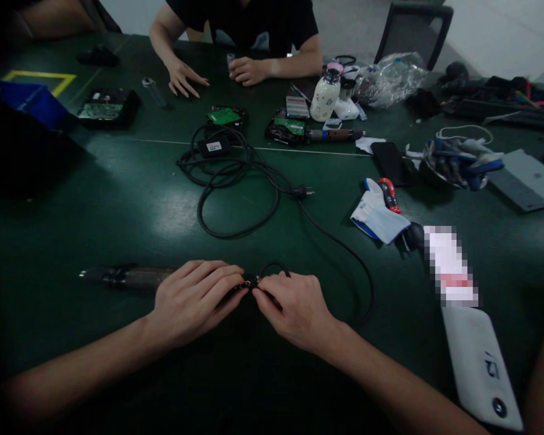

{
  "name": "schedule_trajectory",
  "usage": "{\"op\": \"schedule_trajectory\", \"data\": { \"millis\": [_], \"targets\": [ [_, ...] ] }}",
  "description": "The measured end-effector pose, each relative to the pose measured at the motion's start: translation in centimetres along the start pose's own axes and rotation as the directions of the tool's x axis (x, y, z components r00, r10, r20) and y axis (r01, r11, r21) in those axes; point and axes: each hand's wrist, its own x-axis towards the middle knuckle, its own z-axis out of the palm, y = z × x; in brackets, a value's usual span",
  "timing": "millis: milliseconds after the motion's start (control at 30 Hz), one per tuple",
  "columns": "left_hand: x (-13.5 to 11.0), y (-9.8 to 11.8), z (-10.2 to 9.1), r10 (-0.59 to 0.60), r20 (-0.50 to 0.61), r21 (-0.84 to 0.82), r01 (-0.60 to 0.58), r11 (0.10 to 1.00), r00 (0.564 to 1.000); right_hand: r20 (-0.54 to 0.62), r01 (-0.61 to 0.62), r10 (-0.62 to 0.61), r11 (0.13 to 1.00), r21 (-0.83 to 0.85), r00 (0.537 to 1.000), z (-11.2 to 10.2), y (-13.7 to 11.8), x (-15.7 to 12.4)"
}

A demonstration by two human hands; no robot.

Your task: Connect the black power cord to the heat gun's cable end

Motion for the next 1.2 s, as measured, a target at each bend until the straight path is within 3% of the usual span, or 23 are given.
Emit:
{"op": "schedule_trajectory", "data": {
  "millis": [433,1200],
  "targets": [
    [0.03,0.07,-0.18,0.007,0.007,0.007,-0.007,1.0,1.0,0.0,0.036,-0.036,0.994,-0.104,0.999,0.26,0.07,-0.04],
    [0.06,0.12,-0.27,0.003,-0.003,0.014,-0.003,1.0,1.0,0.005,0.017,-0.016,0.995,-0.103,1.0,0.23,-0.04,-0.04]
  ]
}}
